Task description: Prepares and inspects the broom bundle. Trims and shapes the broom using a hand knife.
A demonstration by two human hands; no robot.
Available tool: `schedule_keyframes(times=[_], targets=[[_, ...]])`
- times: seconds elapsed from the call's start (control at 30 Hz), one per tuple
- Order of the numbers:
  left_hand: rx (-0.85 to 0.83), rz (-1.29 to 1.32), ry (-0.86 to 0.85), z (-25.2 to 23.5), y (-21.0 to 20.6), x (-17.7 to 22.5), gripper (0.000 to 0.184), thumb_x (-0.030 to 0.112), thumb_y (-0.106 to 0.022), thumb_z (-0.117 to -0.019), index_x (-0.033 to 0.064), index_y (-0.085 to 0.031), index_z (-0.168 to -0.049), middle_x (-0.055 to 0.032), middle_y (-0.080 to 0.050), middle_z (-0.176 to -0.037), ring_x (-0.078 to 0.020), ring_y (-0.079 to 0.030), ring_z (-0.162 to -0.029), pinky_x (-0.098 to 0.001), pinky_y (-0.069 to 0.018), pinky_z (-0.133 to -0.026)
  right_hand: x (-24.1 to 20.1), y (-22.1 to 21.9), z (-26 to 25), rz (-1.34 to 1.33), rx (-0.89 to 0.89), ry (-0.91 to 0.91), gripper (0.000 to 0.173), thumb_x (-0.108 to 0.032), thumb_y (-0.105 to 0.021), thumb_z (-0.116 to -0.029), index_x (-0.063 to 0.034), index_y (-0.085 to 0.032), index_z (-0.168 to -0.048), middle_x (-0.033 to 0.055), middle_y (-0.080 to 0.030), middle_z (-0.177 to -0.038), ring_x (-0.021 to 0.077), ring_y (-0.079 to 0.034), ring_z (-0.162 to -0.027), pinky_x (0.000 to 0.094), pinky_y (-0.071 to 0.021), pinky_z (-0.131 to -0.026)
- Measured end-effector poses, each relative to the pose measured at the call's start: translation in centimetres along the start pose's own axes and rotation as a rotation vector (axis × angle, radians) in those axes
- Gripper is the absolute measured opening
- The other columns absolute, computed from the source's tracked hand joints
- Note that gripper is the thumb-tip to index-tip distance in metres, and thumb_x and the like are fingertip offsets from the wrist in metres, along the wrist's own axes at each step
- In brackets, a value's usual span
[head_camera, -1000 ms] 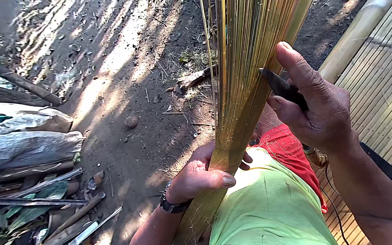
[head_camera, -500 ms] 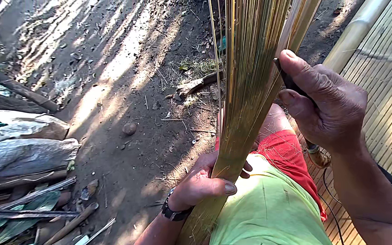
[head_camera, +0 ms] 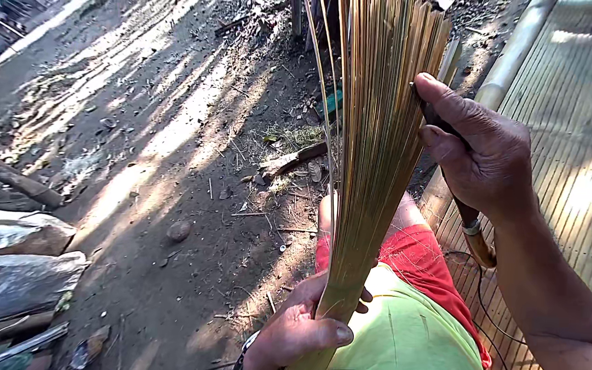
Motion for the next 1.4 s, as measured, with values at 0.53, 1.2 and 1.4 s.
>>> schedule_keyframes(times=[0.53,1.2,1.4], targets=[[0.163,0.051,-0.041,-0.5,2.5,1.8,0.050,0.022,-0.076,-0.0888,0.0035,-0.062,-0.134,-0.0215,-0.067,-0.129,-0.0324,-0.071,-0.107,-0.0469,-0.0601,-0.092,-6.7,-4.8,7.2,-0.741,-0.356,0.095,0.039,-0.016,-0.062,-0.1012,-0.0212,-0.064,-0.139,0.0026,-0.071,-0.097,0.0112,-0.065,-0.081,0.0302,-0.0584,-0.072],[0.326,0.205,-0.051,0.0,7.2,3.0,0.051,0.012,-0.067,-0.0857,0.0000,-0.056,-0.134,-0.0349,-0.061,-0.122,-0.0471,-0.067,-0.103,-0.0596,-0.0578,-0.087,-1.5,-6.8,13.9,-0.464,-0.266,-0.205,0.055,-0.024,-0.057,-0.1049,-0.0285,-0.042,-0.158,0.0011,-0.070,-0.106,0.0064,-0.064,-0.078,0.0274,-0.0586,-0.070],[0.188,0.150,-0.087,-0.3,3.4,4.3,0.053,0.014,-0.068,-0.0864,-0.0033,-0.054,-0.134,-0.0372,-0.055,-0.134,-0.0511,-0.064,-0.109,-0.0611,-0.0561,-0.092,-3.0,-6.3,7.8,-0.473,-0.133,-0.100,0.058,-0.021,-0.059,-0.1027,-0.0207,-0.042,-0.158,-0.0035,-0.064,-0.092,0.0044,-0.056,-0.066,0.0246,-0.0525,-0.054]])
Point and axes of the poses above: each hand's wrist, its own z-axis away from the middle knuckle, its own y-axis out of the back of the hand, x = y × z, the point moved 8 cm from there along -z, towards the middle knuckle
